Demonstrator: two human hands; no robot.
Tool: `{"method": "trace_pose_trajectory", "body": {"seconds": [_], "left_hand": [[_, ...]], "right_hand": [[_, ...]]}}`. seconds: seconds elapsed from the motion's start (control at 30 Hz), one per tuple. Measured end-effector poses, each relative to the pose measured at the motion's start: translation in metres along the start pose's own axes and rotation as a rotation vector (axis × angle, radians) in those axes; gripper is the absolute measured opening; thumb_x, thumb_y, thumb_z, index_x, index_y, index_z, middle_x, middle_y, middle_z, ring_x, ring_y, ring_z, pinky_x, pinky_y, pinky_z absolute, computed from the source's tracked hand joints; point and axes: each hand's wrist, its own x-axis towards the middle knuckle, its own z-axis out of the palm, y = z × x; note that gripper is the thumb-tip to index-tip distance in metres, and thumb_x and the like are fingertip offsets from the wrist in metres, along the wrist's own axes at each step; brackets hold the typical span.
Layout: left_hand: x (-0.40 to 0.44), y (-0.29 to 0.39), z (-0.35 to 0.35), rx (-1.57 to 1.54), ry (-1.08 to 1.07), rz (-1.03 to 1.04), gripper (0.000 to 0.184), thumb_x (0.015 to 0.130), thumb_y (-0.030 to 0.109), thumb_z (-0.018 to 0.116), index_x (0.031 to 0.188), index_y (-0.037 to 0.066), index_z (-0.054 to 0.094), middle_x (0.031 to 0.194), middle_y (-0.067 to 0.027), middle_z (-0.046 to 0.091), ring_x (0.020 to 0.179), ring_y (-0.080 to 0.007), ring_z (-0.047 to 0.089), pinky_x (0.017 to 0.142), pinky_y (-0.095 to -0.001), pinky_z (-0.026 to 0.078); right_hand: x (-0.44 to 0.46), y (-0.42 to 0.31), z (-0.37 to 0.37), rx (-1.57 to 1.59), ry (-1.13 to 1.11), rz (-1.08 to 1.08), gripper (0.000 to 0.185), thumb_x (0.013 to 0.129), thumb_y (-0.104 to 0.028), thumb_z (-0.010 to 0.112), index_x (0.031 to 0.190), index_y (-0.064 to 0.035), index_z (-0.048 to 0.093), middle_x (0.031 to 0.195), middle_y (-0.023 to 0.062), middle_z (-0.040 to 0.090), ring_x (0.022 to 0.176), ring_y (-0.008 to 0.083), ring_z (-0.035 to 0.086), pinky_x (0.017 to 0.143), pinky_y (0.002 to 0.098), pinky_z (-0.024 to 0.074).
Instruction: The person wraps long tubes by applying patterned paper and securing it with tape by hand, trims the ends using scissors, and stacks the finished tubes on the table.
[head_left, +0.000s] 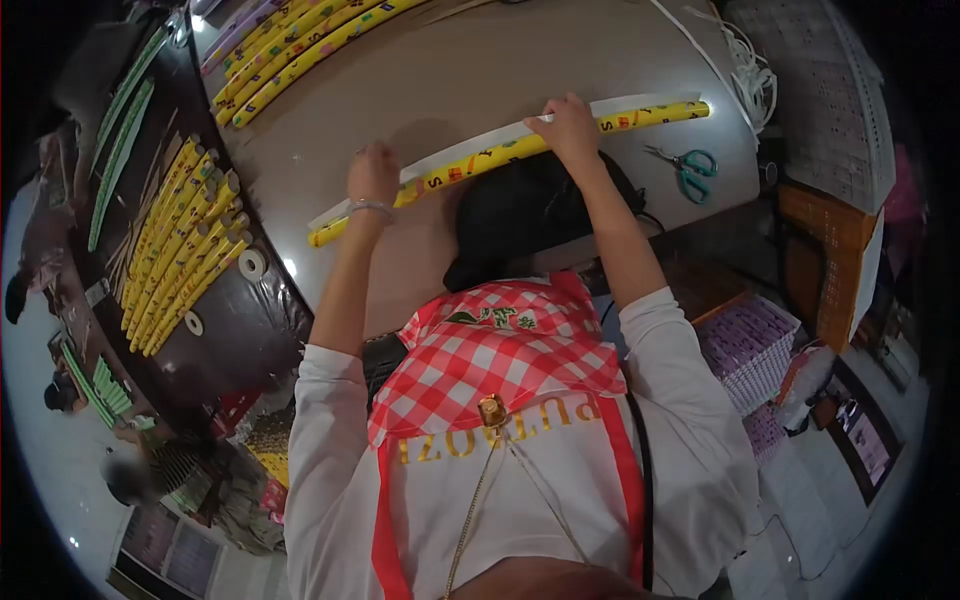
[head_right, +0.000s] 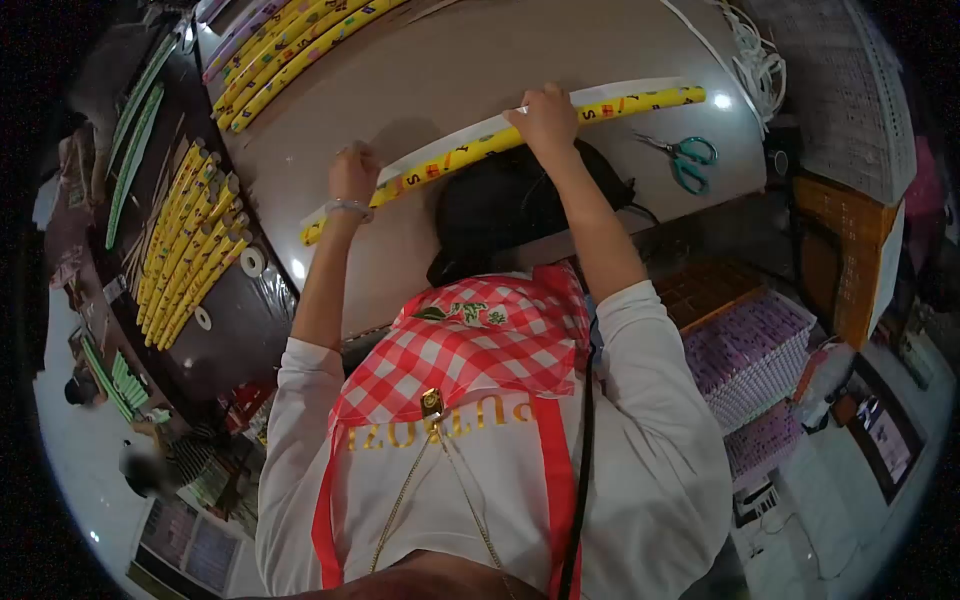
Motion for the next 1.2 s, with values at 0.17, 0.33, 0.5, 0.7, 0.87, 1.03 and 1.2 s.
{"method": "trace_pose_trajectory", "body": {"seconds": [0.17, 0.33, 0.5, 0.7, 0.87, 1.03, 1.2], "left_hand": [[0.033, 0.092, 0.063, -0.124, -0.07, -0.089, 0.013, 0.072, 0.016, 0.059, 0.081, 0.006, 0.055, 0.075, -0.0145, 0.06, 0.075, -0.0336, 0.058, 0.065, -0.0397, 0.047], [0.042, 0.13, 0.083, -0.21, -0.124, -0.228, 0.021, 0.072, 0.023, 0.063, 0.081, 0.006, 0.055, 0.077, -0.0149, 0.061, 0.075, -0.0334, 0.059, 0.066, -0.0394, 0.047], [0.043, 0.125, 0.082, -0.277, -0.16, -0.184, 0.029, 0.068, 0.029, 0.069, 0.077, 0.005, 0.054, 0.073, -0.0128, 0.062, 0.072, -0.0327, 0.059, 0.063, -0.0383, 0.047], [0.046, 0.13, 0.068, -0.223, -0.269, -0.165, 0.028, 0.07, 0.026, 0.065, 0.083, 0.005, 0.053, 0.074, -0.0143, 0.062, 0.075, -0.034, 0.059, 0.066, -0.0418, 0.046], [0.046, 0.127, 0.072, -0.25, -0.278, -0.172, 0.028, 0.068, 0.027, 0.068, 0.081, 0.005, 0.055, 0.073, -0.013, 0.062, 0.073, -0.0334, 0.059, 0.066, -0.041, 0.047], [0.046, 0.13, 0.069, -0.202, -0.257, -0.151, 0.03, 0.068, 0.028, 0.068, 0.081, 0.004, 0.055, 0.073, -0.0133, 0.062, 0.073, -0.034, 0.059, 0.065, -0.0411, 0.046], [0.048, 0.123, 0.077, -0.277, -0.312, -0.203, 0.03, 0.068, 0.027, 0.068, 0.08, 0.004, 0.054, 0.074, -0.0141, 0.062, 0.073, -0.0348, 0.059, 0.065, -0.041, 0.046]], "right_hand": [[-0.003, -0.006, -0.006, 0.008, 0.02, 0.014, 0.031, 0.064, -0.033, 0.071, 0.073, -0.0046, 0.062, 0.089, 0.012, 0.051, 0.089, 0.0293, 0.051, 0.07, 0.0401, 0.0461], [-0.002, -0.004, -0.003, -0.05, 0.022, 0.009, 0.03, 0.068, -0.034, 0.067, 0.076, -0.0061, 0.062, 0.086, 0.01, 0.052, 0.086, 0.0289, 0.052, 0.072, 0.0378, 0.045], [0.003, 0.01, -0.011, -0.028, -0.08, -0.139, 0.034, 0.07, -0.036, 0.067, 0.069, -0.0032, 0.061, 0.085, 0.012, 0.052, 0.077, 0.0277, 0.055, 0.064, 0.0374, 0.0465], [0.029, 0.077, -0.063, 0.116, -0.286, -0.198, 0.039, 0.078, -0.039, 0.058, 0.066, -0.0015, 0.059, 0.075, 0.0096, 0.05, 0.07, 0.0239, 0.052, 0.062, 0.0318, 0.0418], [0.054, 0.149, -0.105, 0.017, -0.34, -0.201, 0.035, 0.08, -0.035, 0.059, 0.068, -0.0023, 0.054, 0.08, 0.0062, 0.048, 0.069, 0.019, 0.049, 0.064, 0.0287, 0.0408], [0.07, 0.2, -0.12, 0.113, -0.445, -0.24, 0.03, 0.078, -0.027, 0.064, 0.067, -0.0044, 0.047, 0.077, 0.002, 0.044, 0.068, 0.0118, 0.046, 0.064, 0.0252, 0.0394], [0.066, 0.204, -0.121, 0.089, -0.317, -0.15, 0.033, 0.076, -0.031, 0.065, 0.067, -0.0052, 0.047, 0.075, 0.002, 0.044, 0.065, 0.0117, 0.044, 0.059, 0.0262, 0.0376]]}}
